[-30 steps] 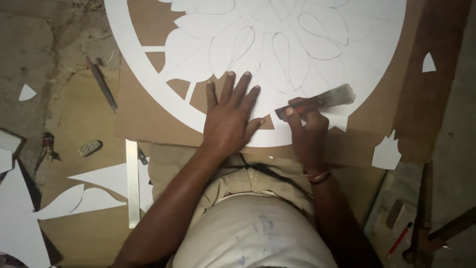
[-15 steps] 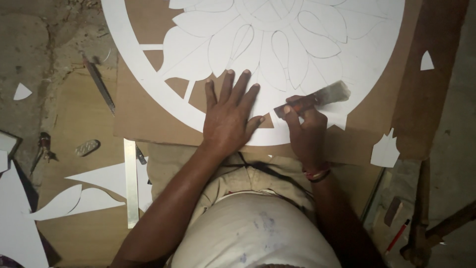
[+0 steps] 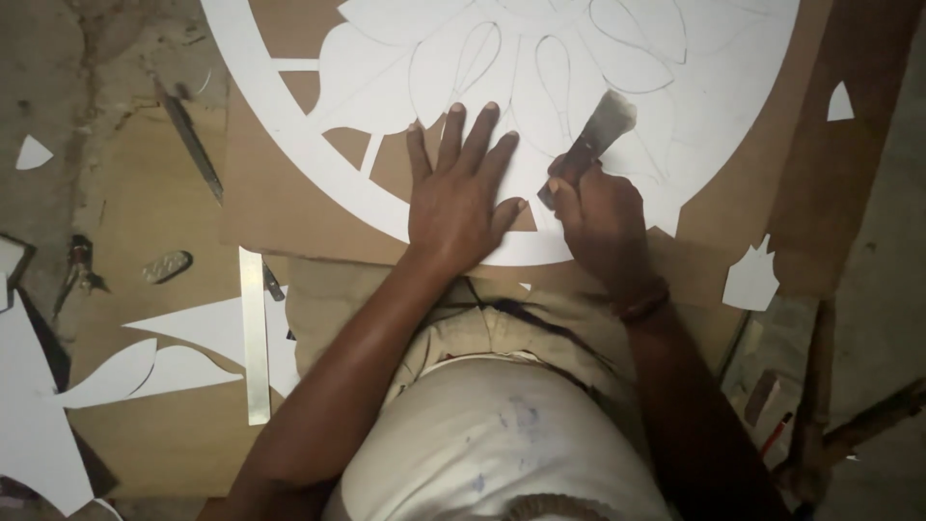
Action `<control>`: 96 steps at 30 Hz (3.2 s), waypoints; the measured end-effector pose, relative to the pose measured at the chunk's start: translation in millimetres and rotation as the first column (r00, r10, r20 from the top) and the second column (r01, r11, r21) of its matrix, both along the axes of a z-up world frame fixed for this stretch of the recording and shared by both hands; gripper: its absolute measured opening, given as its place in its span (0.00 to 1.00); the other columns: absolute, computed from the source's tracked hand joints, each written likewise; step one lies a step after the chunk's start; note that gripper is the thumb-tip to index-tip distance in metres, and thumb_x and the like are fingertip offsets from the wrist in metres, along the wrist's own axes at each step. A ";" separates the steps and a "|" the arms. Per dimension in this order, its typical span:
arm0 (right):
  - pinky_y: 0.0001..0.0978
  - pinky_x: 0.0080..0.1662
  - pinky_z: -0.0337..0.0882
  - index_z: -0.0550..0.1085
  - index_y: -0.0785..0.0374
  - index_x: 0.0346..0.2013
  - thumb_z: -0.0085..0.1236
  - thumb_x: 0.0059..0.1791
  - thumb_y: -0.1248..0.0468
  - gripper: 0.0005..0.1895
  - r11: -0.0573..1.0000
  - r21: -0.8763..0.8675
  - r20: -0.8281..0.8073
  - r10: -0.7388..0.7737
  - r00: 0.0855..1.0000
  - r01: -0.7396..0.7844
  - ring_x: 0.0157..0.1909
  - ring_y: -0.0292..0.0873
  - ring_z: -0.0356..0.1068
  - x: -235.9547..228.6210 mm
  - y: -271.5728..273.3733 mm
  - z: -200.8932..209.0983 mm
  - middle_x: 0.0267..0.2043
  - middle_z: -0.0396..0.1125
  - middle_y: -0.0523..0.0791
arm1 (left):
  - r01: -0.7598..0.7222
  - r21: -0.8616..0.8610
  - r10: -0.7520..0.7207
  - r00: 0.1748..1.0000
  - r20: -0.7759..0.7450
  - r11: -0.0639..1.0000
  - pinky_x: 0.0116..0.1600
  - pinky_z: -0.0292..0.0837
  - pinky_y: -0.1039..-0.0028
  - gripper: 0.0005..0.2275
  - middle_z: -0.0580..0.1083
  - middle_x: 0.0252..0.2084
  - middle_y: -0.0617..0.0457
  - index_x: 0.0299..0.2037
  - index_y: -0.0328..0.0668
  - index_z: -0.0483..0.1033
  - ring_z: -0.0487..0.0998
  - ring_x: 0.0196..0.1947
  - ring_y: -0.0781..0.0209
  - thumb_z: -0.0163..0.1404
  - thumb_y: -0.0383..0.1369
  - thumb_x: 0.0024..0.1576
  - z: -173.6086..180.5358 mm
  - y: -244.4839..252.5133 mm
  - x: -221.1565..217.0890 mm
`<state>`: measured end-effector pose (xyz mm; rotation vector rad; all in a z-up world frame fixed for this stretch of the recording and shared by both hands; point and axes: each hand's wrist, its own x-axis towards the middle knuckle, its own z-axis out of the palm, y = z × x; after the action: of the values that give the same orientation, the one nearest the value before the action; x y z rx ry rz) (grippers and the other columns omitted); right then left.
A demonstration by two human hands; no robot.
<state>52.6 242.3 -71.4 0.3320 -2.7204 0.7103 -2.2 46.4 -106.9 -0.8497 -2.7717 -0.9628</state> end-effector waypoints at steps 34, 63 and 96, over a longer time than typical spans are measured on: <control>0.43 0.40 0.76 0.76 0.69 0.43 0.52 0.54 0.64 0.10 0.957 -0.185 0.278 -0.168 0.946 0.224 0.37 0.49 0.77 35.2 23.5 -11.3 0.36 0.75 0.52 | 0.008 -0.052 -0.007 1.000 0.022 0.999 0.73 0.30 0.31 0.32 0.53 0.76 0.42 0.68 0.43 0.65 0.45 0.77 0.37 0.59 0.44 0.54 8.1 3.5 -2.1; 0.31 0.42 0.77 0.73 0.72 0.48 0.51 0.55 0.71 0.09 0.851 -0.412 0.213 -0.259 0.942 0.327 0.37 0.40 0.78 -42.4 19.3 9.1 0.39 0.75 0.50 | 0.018 -0.057 -0.019 1.000 -0.001 0.998 0.72 0.32 0.28 0.33 0.53 0.76 0.42 0.69 0.43 0.66 0.46 0.77 0.36 0.59 0.44 0.54 3.1 4.6 -0.6; 0.36 0.38 0.76 0.73 0.70 0.48 0.48 0.55 0.65 0.12 0.938 -0.140 0.380 -0.245 0.892 0.318 0.30 0.43 0.77 -56.6 21.1 29.4 0.33 0.74 0.53 | 0.009 -0.093 -0.006 1.000 0.025 0.996 0.73 0.29 0.31 0.33 0.51 0.77 0.44 0.70 0.44 0.65 0.43 0.77 0.39 0.59 0.45 0.54 -0.3 5.9 -1.0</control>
<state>-4.0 263.4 -42.0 -0.2667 -2.9025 1.0293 -3.3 52.3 -107.2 -0.8672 -2.8558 -0.8566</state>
